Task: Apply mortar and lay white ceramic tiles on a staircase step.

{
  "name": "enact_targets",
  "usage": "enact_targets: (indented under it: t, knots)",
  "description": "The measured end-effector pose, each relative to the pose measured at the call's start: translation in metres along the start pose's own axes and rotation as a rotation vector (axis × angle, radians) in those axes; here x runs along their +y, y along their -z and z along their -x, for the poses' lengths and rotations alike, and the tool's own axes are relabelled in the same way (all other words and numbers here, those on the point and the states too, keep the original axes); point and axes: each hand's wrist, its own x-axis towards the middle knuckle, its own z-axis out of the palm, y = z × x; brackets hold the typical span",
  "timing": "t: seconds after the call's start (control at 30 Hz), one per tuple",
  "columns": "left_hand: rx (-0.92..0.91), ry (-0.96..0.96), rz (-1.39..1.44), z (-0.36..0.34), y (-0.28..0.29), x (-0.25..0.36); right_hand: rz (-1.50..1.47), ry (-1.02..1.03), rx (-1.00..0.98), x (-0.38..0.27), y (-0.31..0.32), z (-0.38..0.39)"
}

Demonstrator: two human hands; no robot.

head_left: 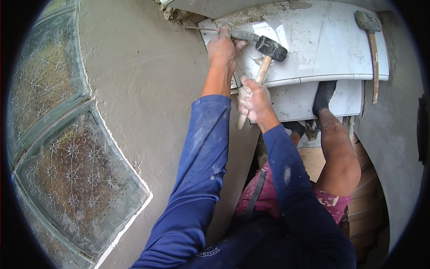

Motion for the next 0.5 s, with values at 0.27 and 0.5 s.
enact_targets:
  t: [0.27, 0.5]
  knots:
    - [0.005, -0.002, -0.077, 0.001, 0.000, 0.000, 0.081, 0.139, 0.061, -0.001, -0.011, -0.012]
    - [0.003, 0.008, -0.029, 0.000, -0.002, 0.002, -0.604, 0.631, -0.033, -0.014, -0.022, -0.005]
